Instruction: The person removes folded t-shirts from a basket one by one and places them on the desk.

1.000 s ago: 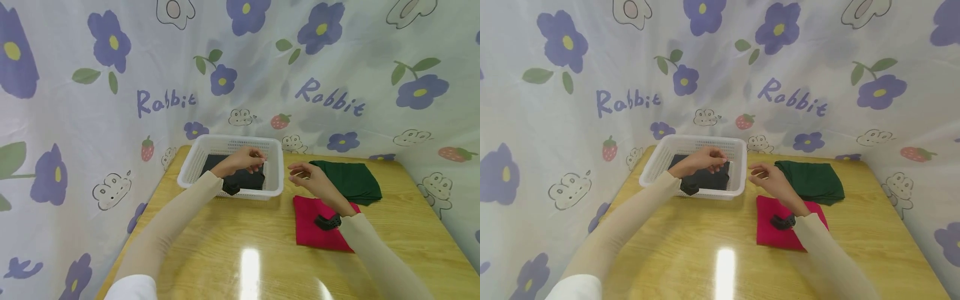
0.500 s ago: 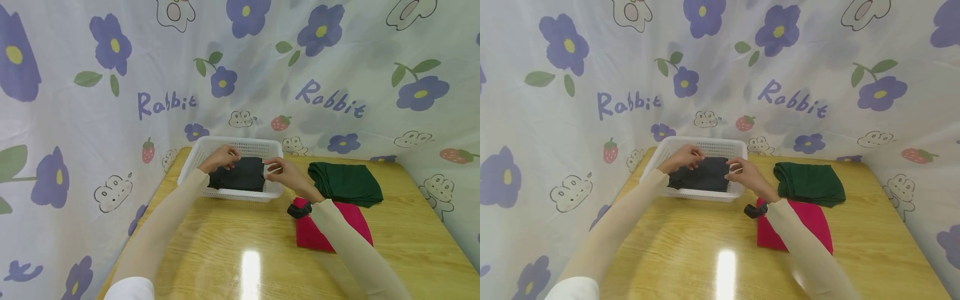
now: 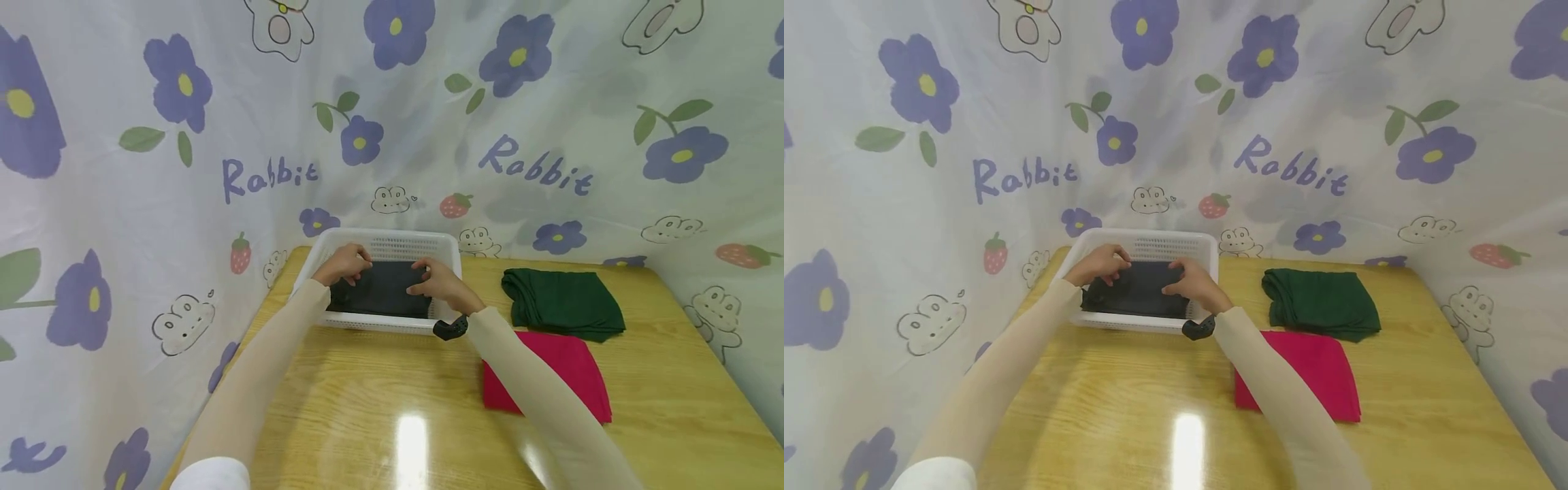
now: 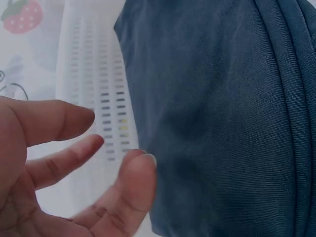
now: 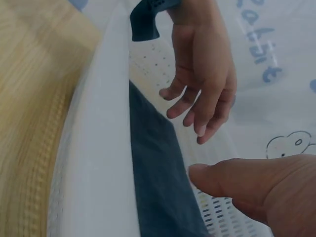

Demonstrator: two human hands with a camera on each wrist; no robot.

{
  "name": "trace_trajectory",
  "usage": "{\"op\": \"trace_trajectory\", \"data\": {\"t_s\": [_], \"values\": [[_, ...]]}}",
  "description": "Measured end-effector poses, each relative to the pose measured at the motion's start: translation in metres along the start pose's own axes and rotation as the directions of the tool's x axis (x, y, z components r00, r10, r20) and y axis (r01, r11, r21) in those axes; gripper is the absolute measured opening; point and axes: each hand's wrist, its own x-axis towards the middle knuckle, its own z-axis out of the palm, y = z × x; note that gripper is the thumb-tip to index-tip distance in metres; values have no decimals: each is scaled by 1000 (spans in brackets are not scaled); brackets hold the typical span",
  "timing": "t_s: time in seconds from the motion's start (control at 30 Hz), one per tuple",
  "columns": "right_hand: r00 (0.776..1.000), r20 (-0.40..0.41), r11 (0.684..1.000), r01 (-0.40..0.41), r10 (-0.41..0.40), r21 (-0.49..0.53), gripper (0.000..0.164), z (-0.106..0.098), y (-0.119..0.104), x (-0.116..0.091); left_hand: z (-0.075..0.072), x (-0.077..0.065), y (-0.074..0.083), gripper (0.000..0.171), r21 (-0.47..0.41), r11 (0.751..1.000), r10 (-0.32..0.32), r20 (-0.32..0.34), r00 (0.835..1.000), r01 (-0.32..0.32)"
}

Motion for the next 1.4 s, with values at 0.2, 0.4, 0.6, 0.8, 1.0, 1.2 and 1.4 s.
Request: {"op": "trace_trajectory", "data": {"t_s": [0.2,0.4,0.6,0.8,1.0,1.2,1.4], "values": [[999,9,999,-41,41,-20,70,6,3,7,2,0,3,35,47,999,-27,32,999,25],[993,-86,991,-90,81,-94,71,15,9,14,2,4,-4,43,172,983,-80,101,992,62],[988,-91,983,-134,124,-121,69,21,12,18,1,4,-9,46,160,975,-176,142,974,153],[985,-86,980,-159,149,-117,72,22,13,18,-3,4,-11,50,174,973,-178,154,972,151],[986,-85,986,-152,146,-69,69,23,13,20,-6,5,-14,57,187,971,-179,174,968,146],[985,-80,988,-154,155,25,64,23,15,22,-7,3,-19,58,179,966,-213,156,965,184],[987,-71,988,-141,146,64,57,25,16,23,-10,6,-25,60,165,963,-241,159,957,215]]}}
